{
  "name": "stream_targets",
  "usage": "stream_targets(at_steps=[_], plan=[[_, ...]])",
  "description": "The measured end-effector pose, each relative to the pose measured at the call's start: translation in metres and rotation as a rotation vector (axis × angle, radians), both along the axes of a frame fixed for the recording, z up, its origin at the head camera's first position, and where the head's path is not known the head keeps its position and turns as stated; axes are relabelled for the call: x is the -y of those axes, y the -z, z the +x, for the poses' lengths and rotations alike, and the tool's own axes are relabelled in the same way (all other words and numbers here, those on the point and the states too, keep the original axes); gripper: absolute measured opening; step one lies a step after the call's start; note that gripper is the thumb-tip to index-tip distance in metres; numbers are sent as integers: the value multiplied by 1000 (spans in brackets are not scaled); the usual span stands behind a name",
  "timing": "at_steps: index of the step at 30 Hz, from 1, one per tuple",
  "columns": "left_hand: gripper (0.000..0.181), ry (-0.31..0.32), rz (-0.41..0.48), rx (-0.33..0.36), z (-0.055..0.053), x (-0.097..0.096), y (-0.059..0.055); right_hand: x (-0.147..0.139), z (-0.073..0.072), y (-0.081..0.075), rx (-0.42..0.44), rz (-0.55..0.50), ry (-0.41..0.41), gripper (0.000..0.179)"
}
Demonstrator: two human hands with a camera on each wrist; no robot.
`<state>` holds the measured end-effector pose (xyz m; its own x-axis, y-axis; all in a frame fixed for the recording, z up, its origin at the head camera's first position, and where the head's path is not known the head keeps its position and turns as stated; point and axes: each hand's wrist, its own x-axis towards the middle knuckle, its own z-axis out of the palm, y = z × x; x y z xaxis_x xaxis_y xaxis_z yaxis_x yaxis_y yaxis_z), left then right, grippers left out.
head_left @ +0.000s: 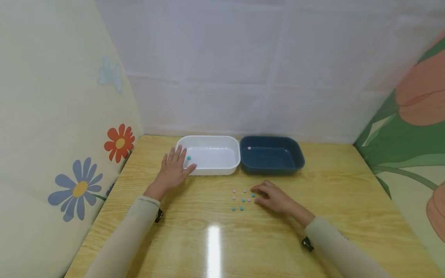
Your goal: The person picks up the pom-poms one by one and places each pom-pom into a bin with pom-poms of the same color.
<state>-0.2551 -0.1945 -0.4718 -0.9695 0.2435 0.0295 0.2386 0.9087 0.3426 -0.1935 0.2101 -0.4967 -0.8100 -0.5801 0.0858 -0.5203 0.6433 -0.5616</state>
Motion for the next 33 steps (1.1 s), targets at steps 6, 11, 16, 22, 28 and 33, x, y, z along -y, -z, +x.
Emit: stream_targets(at_steps=[6,11,16,22,28,33], plan=[[92,-18,7,3,-1,1,1,2,-2,0,-16,8,6,33],[91,-29,24,15,-1,1,0,2,-5,1,-21,13,5,32],[92,-35,20,27,-1,0,0,1,-5,2,-28,-8,-3,32],[95,-40,12,35,0,0,0,2,-4,2,-65,-42,-21,32],[96,-37,9,33,0,-1,-3,2,-7,2,-9,-21,16,30],[97,-44,1,40,-1,-1,-3,4,-8,2,15,4,41,28]])
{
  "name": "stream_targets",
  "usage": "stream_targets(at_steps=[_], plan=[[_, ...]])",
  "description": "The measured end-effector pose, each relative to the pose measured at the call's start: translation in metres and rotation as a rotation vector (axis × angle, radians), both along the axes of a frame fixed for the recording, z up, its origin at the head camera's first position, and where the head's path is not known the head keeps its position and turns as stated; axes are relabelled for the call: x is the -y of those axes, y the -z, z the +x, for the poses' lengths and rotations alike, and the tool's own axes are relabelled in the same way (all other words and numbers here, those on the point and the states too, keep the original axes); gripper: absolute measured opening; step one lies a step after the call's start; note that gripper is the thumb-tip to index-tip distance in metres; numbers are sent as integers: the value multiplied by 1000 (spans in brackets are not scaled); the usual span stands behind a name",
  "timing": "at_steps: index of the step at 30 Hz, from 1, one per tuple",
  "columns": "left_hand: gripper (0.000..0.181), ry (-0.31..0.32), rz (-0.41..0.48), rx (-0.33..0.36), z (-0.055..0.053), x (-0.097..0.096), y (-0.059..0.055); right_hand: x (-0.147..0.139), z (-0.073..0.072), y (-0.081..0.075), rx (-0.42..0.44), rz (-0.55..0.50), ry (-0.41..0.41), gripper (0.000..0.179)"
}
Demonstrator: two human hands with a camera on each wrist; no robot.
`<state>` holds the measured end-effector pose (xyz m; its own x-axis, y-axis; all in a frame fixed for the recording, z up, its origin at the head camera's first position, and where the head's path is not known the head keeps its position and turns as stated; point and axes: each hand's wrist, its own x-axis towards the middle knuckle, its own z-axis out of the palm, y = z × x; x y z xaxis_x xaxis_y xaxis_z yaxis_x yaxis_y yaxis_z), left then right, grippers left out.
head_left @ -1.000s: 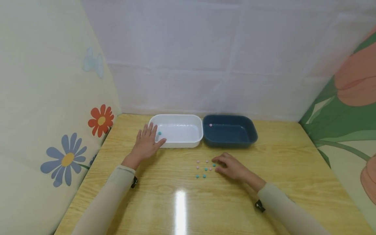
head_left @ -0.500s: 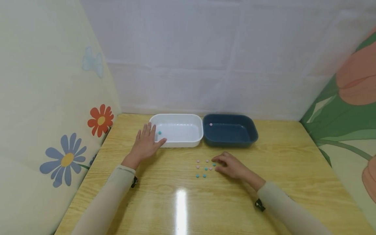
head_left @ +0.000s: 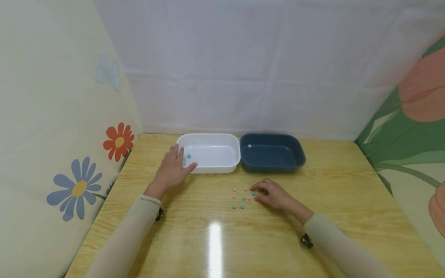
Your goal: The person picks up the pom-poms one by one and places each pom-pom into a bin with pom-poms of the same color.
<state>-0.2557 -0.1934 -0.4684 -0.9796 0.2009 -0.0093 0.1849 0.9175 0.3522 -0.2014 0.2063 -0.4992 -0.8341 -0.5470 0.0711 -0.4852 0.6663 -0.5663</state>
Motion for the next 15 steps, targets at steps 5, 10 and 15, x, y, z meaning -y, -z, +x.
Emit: stream_targets(at_steps=[5,10,15], plan=[[101,-8,-15,-2,0,0,1,4,1,-2,35,2,40,24],[104,-15,-4,-15,0,0,3,7,2,-4,76,11,85,18],[104,-22,-14,-21,1,0,3,9,2,-5,79,14,103,13]])
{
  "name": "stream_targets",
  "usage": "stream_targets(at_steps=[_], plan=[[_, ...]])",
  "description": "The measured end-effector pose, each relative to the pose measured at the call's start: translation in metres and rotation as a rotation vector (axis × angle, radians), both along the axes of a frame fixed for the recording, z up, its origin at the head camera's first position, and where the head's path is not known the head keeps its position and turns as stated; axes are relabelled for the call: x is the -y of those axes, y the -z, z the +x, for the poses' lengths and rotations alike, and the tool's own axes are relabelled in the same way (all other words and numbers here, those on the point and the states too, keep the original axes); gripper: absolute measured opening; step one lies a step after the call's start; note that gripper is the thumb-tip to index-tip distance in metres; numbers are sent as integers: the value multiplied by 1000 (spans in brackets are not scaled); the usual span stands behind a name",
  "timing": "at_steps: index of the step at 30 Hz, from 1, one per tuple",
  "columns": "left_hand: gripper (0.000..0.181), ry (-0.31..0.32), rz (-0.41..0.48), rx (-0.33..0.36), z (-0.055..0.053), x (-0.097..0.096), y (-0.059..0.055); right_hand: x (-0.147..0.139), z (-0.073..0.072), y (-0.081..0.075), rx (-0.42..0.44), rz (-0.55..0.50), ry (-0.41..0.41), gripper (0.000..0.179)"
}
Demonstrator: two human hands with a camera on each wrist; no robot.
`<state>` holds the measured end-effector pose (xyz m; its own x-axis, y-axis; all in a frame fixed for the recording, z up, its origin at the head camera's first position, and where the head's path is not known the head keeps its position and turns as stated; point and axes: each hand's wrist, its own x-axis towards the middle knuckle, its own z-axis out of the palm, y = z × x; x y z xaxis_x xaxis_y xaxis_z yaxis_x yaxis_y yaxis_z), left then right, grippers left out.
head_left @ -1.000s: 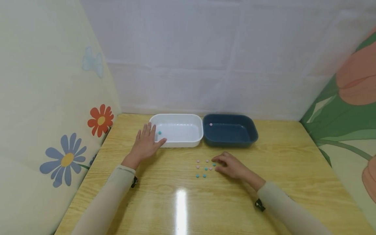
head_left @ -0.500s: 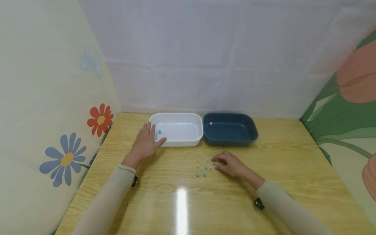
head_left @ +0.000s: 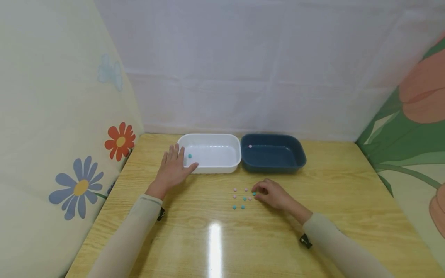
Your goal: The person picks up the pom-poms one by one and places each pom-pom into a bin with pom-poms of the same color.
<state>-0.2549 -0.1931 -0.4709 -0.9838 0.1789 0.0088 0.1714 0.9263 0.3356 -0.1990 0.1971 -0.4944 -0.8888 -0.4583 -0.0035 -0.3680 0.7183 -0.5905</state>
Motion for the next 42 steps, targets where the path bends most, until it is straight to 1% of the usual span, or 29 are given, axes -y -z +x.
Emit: stream_targets(at_steps=[7,16,21,28,30,37,42], plan=[[106,-8,-8,-11,2,1,-1,1,1,-3,12,-6,7,7],[106,-15,-16,-5,1,0,0,1,0,-1,37,13,30,6],[104,-13,-6,0,1,-1,-1,0,-3,-4,37,-3,28,5],[104,-13,3,6,1,0,-1,-1,-7,-8,68,-45,25,3],[104,-14,7,7,1,0,-2,-1,-8,-9,71,-56,27,4],[103,-13,10,12,2,0,-3,2,-9,-15,53,-40,34,6],[102,-13,14,9,2,0,-3,4,-8,-17,53,-56,38,7]])
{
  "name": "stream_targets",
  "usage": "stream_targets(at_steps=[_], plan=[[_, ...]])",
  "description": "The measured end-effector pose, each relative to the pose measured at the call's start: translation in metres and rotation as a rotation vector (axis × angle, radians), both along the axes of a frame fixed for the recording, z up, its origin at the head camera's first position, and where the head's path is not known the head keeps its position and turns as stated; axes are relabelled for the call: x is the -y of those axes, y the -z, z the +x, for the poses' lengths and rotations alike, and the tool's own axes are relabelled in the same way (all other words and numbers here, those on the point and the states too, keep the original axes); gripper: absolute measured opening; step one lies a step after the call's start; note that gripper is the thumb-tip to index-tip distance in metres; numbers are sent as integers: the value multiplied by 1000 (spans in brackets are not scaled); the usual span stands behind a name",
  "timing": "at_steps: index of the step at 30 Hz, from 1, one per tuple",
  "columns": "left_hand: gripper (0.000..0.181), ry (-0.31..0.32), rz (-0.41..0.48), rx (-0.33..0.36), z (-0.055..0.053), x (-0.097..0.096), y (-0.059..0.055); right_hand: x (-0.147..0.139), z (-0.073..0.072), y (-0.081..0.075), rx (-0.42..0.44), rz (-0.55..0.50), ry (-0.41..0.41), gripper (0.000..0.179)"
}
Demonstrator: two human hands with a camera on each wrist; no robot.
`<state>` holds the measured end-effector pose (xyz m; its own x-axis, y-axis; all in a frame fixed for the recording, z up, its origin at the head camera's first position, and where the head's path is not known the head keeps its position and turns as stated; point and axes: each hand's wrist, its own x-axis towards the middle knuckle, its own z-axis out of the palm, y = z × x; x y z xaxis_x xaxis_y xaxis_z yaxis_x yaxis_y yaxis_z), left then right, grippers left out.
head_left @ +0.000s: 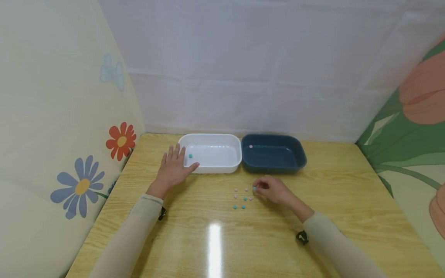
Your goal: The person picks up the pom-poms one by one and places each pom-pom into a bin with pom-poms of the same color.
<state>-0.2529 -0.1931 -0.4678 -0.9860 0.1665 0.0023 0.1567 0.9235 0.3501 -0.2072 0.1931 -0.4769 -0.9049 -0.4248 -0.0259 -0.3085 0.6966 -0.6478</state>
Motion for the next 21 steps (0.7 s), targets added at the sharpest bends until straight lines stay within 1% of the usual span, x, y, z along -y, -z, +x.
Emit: stream_targets(at_steps=[7,13,18,21], plan=[[103,4,0,-6,1,0,0,3,-2,-5,1,-24,6,8],[103,1,1,-5,2,-1,-1,6,-5,-12,-21,-44,34,8],[103,1,-3,-3,3,-1,-3,10,-8,-19,-11,-58,50,10],[103,3,-3,-6,3,-1,-4,12,-9,-22,-12,-61,45,11]])
